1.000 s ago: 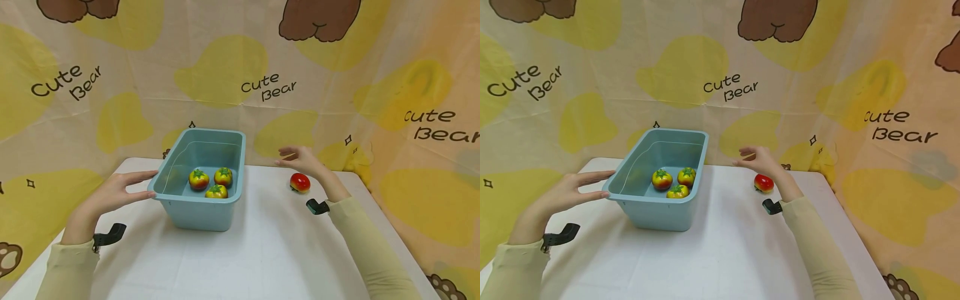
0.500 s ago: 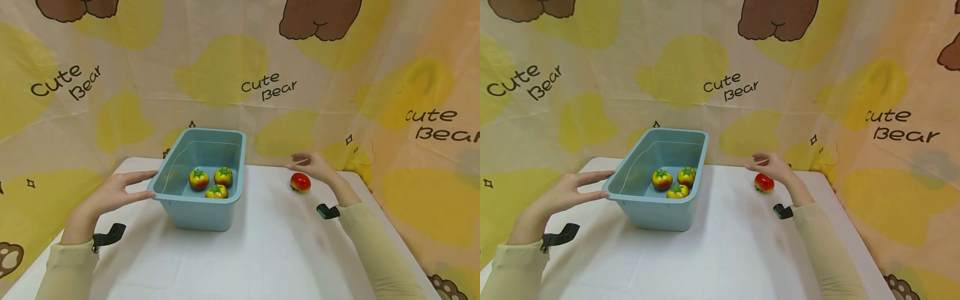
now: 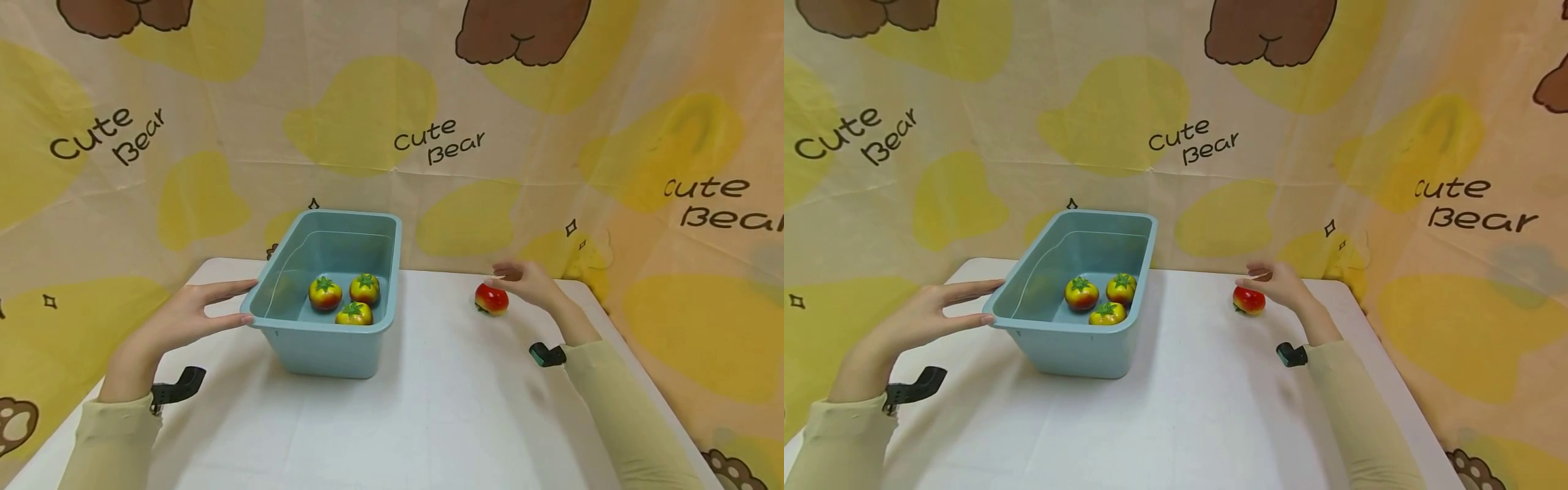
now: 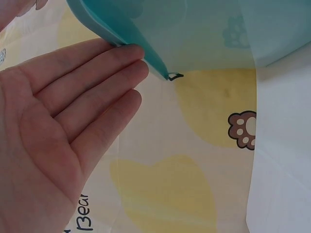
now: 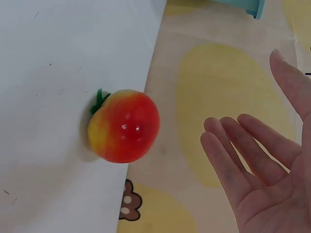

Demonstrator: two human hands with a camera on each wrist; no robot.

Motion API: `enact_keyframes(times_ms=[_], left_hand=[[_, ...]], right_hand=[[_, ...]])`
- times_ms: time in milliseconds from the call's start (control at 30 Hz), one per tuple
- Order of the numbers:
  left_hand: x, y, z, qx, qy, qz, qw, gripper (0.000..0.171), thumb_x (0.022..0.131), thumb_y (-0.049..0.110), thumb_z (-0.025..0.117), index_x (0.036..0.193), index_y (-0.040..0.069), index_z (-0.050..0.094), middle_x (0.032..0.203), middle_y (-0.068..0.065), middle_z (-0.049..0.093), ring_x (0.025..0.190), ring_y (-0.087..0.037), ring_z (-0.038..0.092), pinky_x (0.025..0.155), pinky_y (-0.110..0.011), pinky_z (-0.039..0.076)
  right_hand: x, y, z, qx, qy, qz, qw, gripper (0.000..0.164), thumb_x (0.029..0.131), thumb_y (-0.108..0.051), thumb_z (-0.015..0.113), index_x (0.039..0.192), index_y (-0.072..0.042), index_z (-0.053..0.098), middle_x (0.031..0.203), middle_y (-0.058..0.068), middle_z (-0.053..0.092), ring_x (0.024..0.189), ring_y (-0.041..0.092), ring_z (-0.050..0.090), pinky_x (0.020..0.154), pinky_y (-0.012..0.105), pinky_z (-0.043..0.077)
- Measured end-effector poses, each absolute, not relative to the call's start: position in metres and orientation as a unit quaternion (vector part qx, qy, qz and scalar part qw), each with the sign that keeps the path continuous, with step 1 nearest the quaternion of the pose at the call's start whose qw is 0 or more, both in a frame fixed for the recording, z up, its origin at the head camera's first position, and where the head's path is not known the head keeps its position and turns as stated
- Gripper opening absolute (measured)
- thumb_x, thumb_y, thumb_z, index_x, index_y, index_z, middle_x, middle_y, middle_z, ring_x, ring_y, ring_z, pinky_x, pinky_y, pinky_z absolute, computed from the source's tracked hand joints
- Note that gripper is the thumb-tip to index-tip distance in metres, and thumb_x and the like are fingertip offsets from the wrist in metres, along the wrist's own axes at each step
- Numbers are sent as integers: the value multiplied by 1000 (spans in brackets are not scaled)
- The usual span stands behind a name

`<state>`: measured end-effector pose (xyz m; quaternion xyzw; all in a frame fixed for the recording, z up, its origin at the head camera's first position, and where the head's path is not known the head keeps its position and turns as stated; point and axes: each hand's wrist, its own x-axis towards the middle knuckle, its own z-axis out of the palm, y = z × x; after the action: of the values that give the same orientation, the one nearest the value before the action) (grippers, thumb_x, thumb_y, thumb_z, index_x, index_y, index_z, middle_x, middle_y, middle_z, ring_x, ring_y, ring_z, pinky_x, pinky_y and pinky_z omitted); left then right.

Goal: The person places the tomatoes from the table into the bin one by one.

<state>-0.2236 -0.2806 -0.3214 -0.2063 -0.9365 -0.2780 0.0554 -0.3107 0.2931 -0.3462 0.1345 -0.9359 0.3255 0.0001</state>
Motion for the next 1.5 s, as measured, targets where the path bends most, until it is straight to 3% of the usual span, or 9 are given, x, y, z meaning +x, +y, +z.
enact_keyframes(times_ms=[700,933,1500], left_hand=[[-221,-280,-320,-215,-936,-273,62,60,82,42,72,137,24,53,134,-8,57,123,-38,51,94,-62,42],[-221,-278,-320,-213,-937,-270,63,61,82,43,72,136,22,53,134,-8,57,124,-37,51,95,-61,42],[-223,-281,-322,-216,-936,-267,75,60,82,43,72,136,23,54,133,-6,59,123,-35,52,95,-58,43]], right_hand=[[-323,314,-390,45,-925,378,11,77,80,-60,64,135,-8,50,135,17,53,119,36,53,97,49,48],[-330,313,-406,31,-913,406,9,72,86,-48,64,140,-5,43,140,21,46,126,38,47,101,51,45],[-339,303,-428,10,-919,395,-1,70,87,-39,67,140,-1,42,141,23,45,128,41,44,104,49,43]])
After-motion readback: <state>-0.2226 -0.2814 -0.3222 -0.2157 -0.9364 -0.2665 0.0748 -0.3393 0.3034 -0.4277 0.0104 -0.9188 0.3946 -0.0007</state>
